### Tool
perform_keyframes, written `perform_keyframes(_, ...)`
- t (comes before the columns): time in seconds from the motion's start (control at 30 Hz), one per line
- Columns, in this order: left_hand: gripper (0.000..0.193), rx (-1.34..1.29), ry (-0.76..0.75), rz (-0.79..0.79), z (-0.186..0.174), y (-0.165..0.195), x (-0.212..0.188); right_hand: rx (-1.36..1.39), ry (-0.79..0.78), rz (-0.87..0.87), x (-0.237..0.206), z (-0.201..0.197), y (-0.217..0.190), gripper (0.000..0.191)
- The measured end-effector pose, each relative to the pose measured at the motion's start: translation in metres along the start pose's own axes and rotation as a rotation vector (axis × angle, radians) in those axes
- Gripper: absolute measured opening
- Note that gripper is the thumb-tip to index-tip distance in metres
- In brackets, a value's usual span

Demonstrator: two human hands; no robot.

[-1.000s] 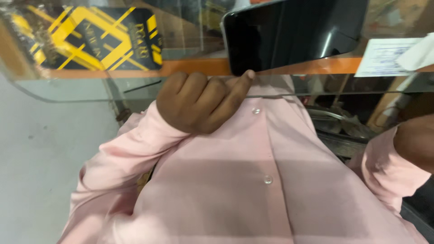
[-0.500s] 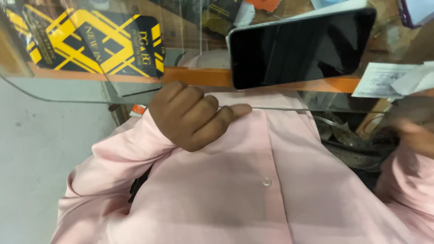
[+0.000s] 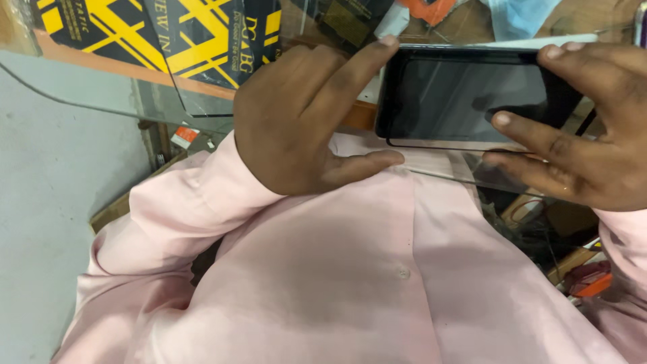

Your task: The person unwraps a screen protector from its packaging, wipes the phone screen with a cloth, aligns the protector over the display, and presses it into place. They then wrap rubber bands around the phone to hold the protector secure and set the phone on the counter.

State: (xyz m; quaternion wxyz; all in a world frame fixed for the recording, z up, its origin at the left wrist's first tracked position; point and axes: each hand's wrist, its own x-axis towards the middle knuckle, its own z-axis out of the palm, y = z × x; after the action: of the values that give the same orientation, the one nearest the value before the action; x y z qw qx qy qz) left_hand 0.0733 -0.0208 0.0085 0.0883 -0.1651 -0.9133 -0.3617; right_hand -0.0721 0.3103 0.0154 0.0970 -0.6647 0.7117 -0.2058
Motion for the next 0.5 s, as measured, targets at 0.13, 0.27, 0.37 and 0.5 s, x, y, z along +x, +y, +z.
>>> perform_keyframes(0.13, 0.087, -0.015, -0.048, -0.065, -0.0027, 0.0016, 0.0048, -0.005, 0.002, 0.039, 0.0043, 0.0019, 0.0002, 0.053)
perform_keyframes(0.27, 0.088, -0.016, -0.075, -0.09, -0.0056, 0.0031, 0.008, 0.035, -0.015, 0.004, 0.0019, 0.0047, 0.0038, 0.054)
perform_keyframes(0.37, 0.087, -0.005, -0.082, -0.097, -0.0061, 0.0036, 0.0094, 0.031, -0.01, 0.028, -0.0009, 0.0072, 0.0043, 0.054)
perform_keyframes(0.5, 0.082, 0.026, -0.08, -0.101, -0.0057, 0.004, 0.0104, -0.021, -0.029, 0.068, -0.0044, 0.0095, 0.0021, 0.052)
